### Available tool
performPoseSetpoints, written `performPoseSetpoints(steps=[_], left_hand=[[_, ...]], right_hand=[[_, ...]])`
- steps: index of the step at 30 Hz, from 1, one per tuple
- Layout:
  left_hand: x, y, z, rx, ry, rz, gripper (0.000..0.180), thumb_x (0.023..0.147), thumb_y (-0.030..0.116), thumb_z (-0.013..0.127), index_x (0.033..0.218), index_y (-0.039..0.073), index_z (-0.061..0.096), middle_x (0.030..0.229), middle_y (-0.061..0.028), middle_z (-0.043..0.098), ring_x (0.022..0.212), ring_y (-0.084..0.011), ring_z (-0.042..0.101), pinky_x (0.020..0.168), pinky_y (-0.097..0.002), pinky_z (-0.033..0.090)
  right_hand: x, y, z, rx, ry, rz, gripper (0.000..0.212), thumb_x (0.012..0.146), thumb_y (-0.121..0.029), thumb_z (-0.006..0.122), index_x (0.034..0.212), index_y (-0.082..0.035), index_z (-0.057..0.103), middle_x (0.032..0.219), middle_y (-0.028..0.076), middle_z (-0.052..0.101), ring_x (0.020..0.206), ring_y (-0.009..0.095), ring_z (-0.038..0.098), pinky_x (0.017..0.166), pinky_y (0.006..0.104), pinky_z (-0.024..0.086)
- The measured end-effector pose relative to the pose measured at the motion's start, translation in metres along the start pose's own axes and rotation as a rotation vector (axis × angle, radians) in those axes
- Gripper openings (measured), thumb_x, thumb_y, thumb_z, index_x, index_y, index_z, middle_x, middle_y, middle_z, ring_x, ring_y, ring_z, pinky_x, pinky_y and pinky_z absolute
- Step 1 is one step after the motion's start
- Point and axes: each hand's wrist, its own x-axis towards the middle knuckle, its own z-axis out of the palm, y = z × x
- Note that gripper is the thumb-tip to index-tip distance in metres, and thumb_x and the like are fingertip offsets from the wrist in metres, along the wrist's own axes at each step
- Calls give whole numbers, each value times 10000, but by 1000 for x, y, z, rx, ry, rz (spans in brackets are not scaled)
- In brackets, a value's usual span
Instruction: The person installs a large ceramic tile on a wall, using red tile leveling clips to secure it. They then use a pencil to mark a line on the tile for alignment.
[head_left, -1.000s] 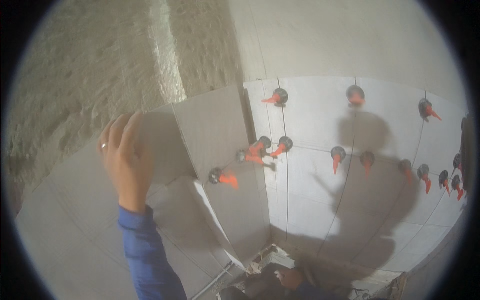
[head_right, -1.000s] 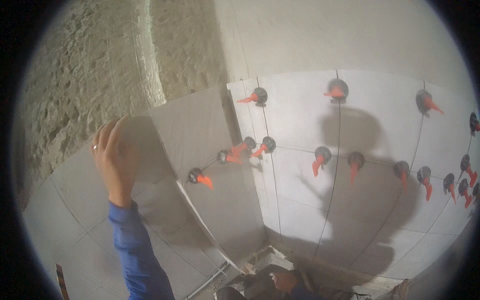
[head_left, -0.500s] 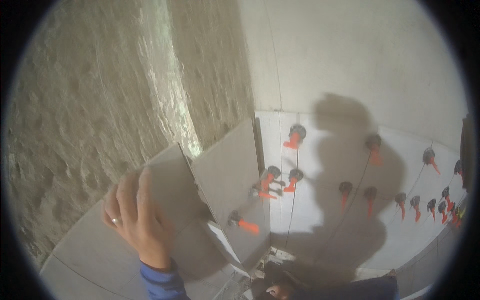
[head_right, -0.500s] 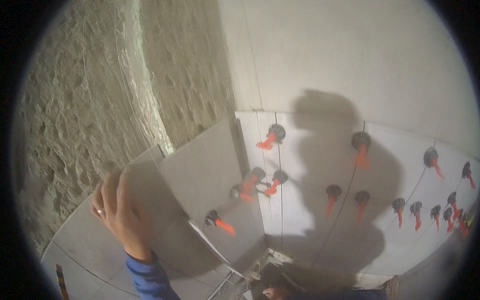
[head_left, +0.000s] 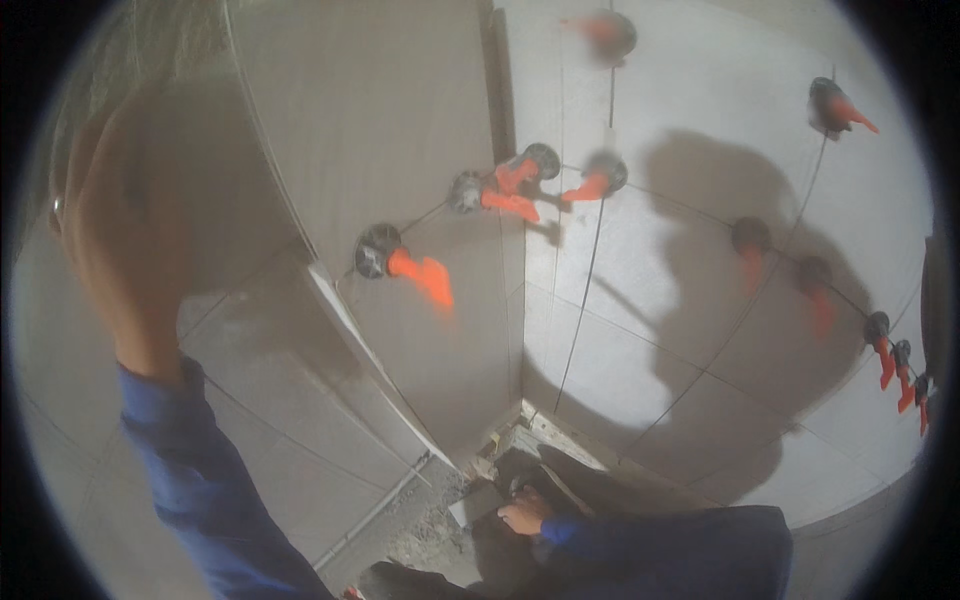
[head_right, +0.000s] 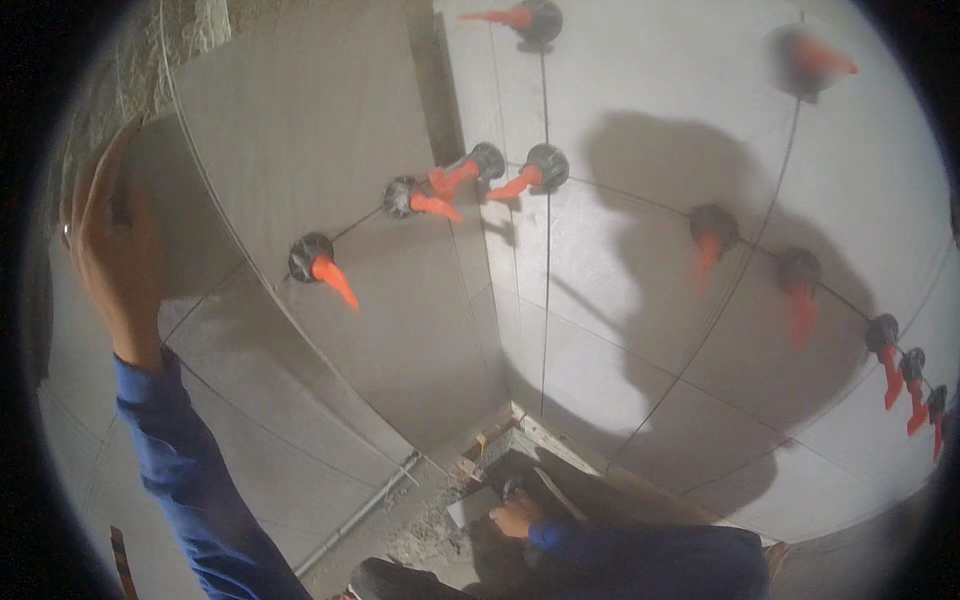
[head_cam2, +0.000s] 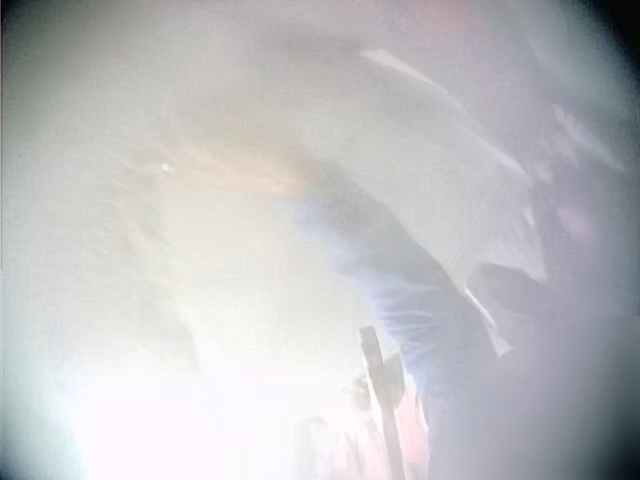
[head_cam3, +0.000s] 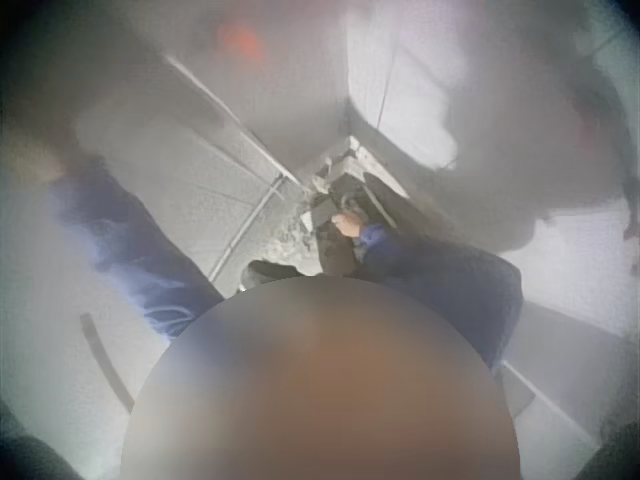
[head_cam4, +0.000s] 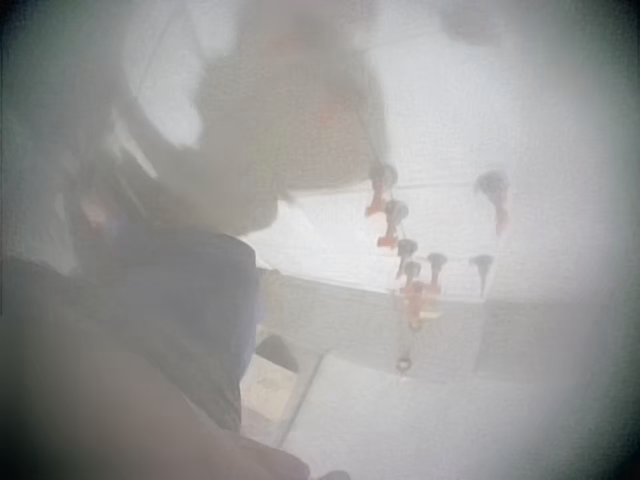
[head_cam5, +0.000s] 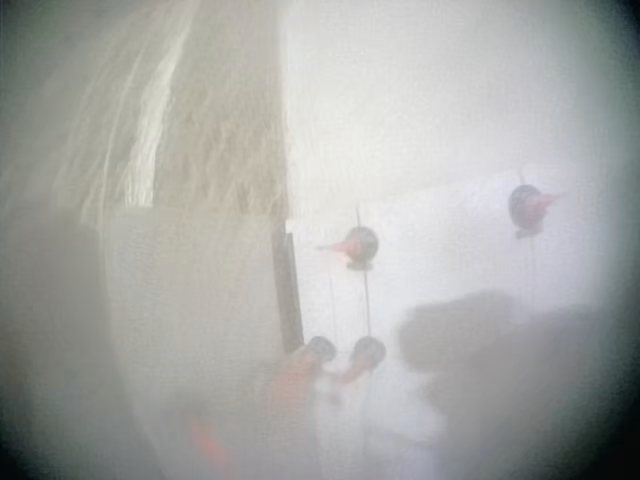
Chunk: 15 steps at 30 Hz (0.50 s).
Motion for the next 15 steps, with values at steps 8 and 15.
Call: performPoseSetpoints(steps=[8, 15], left_hand=[[1, -9, -6, 128, -17, 105, 479, 853, 73, 623, 1299, 245, 644, 1330, -50, 616, 1247, -270, 558, 1094, -432, 421], [11, 8, -14, -23, -144, 27, 445, 854, 121, 659, 1286, 224, 647, 1290, -57, 629, 1252, -267, 544, 1080, -427, 434]], right_hand=[[3, 29, 7, 94, 138, -79, 164, 826, -216, 579, 872, -183, 733, 831, 134, 705, 904, 340, 664, 947, 515, 388], [5, 48, 3, 167, 156, -75, 166, 828, -219, 587, 875, -189, 743, 854, 118, 716, 899, 323, 668, 922, 506, 399]])
